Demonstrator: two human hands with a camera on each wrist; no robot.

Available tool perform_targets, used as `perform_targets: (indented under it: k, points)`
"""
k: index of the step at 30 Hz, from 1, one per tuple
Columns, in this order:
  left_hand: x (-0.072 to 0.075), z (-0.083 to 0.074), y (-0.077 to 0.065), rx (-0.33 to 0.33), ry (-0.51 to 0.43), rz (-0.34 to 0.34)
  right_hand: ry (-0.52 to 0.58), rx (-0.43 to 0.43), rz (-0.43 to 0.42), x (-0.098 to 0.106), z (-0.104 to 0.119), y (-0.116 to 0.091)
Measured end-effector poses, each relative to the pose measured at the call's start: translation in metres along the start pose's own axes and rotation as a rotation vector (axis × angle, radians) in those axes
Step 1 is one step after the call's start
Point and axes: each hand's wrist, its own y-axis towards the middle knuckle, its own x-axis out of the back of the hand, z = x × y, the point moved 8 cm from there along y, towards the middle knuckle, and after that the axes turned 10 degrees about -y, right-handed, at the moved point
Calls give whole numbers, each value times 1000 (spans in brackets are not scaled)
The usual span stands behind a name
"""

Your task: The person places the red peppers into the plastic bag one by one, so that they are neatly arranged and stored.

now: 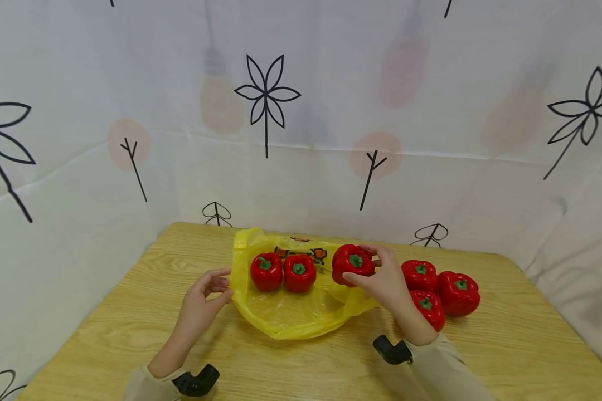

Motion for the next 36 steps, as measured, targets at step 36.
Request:
perform_targets:
  k: [36]
  points:
    - [-2, -2, -4, 35, 58, 16, -135, -35, 53, -60, 1, 24]
